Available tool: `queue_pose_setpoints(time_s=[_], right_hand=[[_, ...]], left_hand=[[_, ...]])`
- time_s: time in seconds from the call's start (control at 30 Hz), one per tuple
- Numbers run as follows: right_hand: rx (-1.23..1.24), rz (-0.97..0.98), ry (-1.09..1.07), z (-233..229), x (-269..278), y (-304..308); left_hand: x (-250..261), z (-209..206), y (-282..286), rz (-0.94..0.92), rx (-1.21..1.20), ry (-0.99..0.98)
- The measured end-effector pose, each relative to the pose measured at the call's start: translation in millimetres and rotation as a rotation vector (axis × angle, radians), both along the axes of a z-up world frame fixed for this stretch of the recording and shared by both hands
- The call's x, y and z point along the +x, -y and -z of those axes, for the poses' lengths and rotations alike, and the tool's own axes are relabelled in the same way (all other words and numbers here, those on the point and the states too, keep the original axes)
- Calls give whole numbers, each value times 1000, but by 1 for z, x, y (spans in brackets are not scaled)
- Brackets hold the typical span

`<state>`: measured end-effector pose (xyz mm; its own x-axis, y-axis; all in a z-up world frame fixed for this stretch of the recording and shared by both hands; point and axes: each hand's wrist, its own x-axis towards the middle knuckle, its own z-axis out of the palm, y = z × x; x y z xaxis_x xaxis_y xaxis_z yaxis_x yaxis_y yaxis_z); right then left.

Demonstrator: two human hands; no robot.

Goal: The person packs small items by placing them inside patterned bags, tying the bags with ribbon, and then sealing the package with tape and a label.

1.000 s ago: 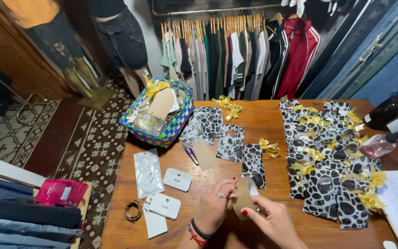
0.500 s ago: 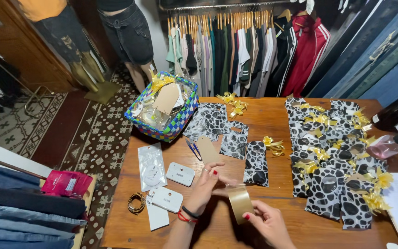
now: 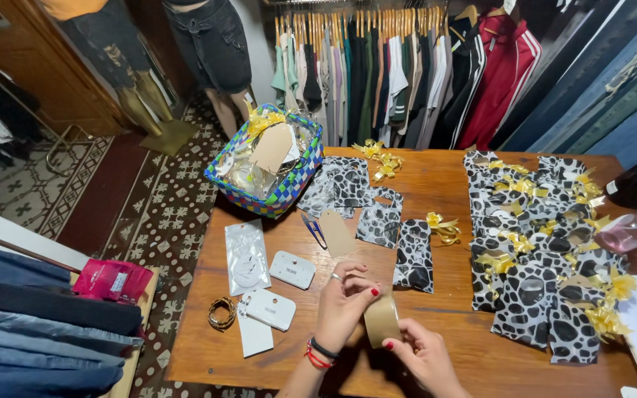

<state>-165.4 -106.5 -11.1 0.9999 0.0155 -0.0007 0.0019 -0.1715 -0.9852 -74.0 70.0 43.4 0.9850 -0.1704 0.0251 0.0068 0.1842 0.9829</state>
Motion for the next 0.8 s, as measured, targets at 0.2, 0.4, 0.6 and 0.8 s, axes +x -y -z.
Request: queue_pose_setpoints(time_s=[0.2, 0.4, 0.6, 0.8], right_hand=[[-75, -18, -26, 17, -8, 2], [41, -130, -85, 57, -12, 18], [-76, -367, -234, 18, 9, 53], [-355, 77, 142, -96, 108, 29]], left_hand=[[4, -10, 4, -113, -46, -71], [5, -17, 0, -100, 106, 29], [5, -22, -15, 78, 87, 38], [-3, -36, -25, 336, -32, -76]])
